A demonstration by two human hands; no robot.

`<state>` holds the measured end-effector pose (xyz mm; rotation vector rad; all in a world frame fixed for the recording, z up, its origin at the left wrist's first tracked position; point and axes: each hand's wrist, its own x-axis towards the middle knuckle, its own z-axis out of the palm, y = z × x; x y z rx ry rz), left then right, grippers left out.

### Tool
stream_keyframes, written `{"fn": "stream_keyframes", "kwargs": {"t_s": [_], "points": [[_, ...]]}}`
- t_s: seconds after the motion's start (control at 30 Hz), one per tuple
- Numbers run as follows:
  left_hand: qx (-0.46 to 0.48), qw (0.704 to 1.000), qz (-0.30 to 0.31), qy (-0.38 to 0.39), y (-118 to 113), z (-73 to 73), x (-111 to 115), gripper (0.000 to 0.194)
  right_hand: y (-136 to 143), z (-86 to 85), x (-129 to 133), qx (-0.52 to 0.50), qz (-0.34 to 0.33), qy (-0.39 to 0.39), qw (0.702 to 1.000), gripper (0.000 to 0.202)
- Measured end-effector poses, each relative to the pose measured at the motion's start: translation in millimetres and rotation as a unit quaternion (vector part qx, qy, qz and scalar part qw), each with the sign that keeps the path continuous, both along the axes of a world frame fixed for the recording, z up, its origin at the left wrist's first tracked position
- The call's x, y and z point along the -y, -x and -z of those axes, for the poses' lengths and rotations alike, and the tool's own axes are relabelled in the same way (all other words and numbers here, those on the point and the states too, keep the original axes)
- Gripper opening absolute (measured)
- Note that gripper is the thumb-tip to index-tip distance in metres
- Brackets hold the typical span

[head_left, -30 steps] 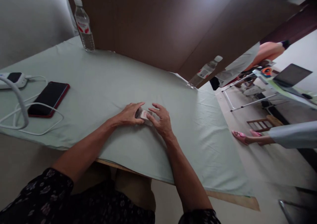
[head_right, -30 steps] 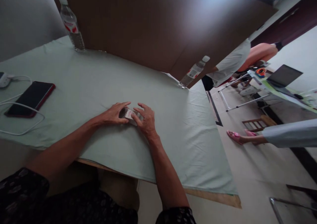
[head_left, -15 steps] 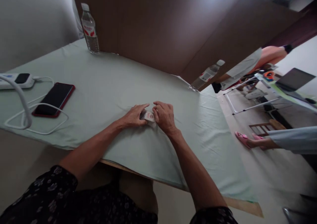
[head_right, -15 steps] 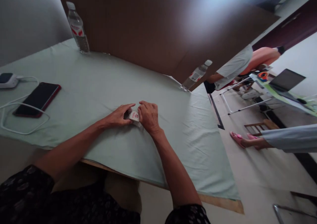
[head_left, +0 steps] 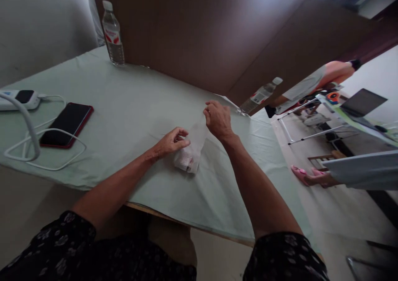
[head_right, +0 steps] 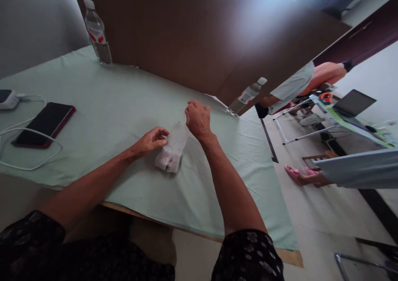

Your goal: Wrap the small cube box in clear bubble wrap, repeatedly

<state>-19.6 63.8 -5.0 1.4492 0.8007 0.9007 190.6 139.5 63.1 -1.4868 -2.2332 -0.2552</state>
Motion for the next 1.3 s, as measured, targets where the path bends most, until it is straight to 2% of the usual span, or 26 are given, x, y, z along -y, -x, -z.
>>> {"fn": "stream_keyframes", "kwargs": {"t_s": [0.13,0.2,0.3,0.4,0.5,0.6,0.77,0.87,1.0,1.13,1.2,1.3], "points": [[0.004,0.999,0.004,0.053,-5,4.3,-3,0.042,-8,5.2,-3,-0.093,0.015,0.013,0.995,0.02],[-0.022,0.998,-0.024,0.062,-7,6.9,-4,0.038,-11,8.5,13,-0.179,0.045,0.009,0.983,0.021],[-0.033,0.997,-0.047,0.055,-10,8.2,-4,0.033,-9,13.2,53,-0.271,0.099,0.028,0.957,0.023],[-0.014,0.997,-0.056,0.056,-11,6.3,-2,0.035,1,21.3,92,-0.228,0.08,0.129,0.962,0.032],[0.001,0.996,-0.065,0.069,-11,5.3,1,0.039,11,33.8,111,-0.165,0.074,0.188,0.965,0.029],[-0.007,0.994,-0.091,0.056,-11,7.7,0,0.029,12,45.4,112,-0.158,0.101,0.207,0.96,0.019],[-0.027,0.99,-0.136,0.0,-11,10.0,-2,0.014,-3,54.5,112,-0.218,0.153,0.202,0.942,0.021],[-0.081,0.988,-0.13,-0.024,-10,6.4,1,0.024,-7,53.8,114,-0.229,0.173,0.209,0.935,0.022],[-0.122,0.986,-0.102,-0.041,-11,0.7,7,0.04,4,51.3,109,-0.223,0.153,0.198,0.942,0.029],[-0.113,0.986,-0.12,-0.037,-10,-3.2,10,0.042,11,54.1,98,-0.238,0.126,0.181,0.946,0.013],[-0.103,0.983,-0.15,-0.022,-8,-4.1,8,0.04,8,57.8,95,-0.318,0.109,0.189,0.923,0.017],[-0.117,0.976,-0.184,-0.01,-5,-5.1,5,0.037,2,64.6,95,-0.465,0.073,0.214,0.856,0.02]]}}
